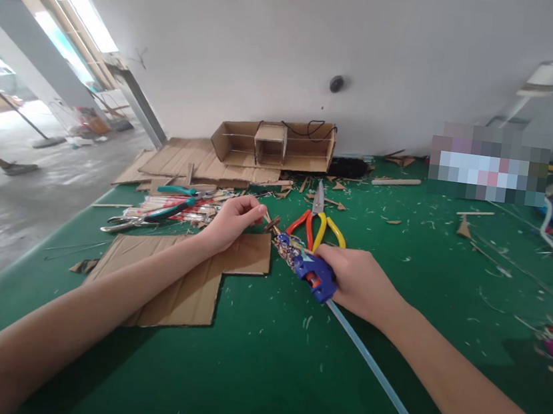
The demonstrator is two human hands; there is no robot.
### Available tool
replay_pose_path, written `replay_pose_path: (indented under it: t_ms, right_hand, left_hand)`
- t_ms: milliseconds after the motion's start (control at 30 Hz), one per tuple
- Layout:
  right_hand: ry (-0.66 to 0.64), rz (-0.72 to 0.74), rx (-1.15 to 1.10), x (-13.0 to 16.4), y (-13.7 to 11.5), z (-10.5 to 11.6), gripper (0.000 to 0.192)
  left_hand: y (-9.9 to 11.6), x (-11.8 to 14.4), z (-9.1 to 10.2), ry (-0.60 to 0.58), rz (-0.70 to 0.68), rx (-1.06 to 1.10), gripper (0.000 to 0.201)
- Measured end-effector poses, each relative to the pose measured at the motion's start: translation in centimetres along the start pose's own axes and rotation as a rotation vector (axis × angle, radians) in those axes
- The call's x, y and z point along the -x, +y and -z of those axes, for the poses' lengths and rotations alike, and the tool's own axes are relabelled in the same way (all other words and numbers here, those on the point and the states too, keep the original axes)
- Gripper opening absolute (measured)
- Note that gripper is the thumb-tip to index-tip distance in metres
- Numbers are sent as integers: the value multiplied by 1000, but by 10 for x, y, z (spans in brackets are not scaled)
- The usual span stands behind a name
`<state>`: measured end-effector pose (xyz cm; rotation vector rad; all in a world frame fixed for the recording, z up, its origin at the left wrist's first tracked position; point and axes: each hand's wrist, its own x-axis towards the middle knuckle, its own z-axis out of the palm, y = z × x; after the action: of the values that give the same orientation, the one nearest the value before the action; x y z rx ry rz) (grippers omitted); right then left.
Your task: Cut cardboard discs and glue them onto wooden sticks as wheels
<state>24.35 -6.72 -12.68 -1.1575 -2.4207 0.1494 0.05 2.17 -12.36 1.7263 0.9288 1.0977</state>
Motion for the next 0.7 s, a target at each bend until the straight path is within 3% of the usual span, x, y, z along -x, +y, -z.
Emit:
replay_pose_path:
  t_ms: [267, 567, 633, 700]
  right_hand:
    - [-26, 47, 122, -1, -4, 1, 13]
    - [91, 41, 255, 6, 17, 9, 23]
    - [120, -36, 385, 7, 23, 19, 22]
    - [117, -236, 519, 6, 28, 30, 29]
  left_hand:
    - [-2, -1, -1, 22, -4, -20, 35]
    - [-1, 0, -1, 79, -13, -15, 35]
    - [0, 0, -1, 100, -8, -10, 34]
    - [1, -1, -1, 120, 3, -3, 33]
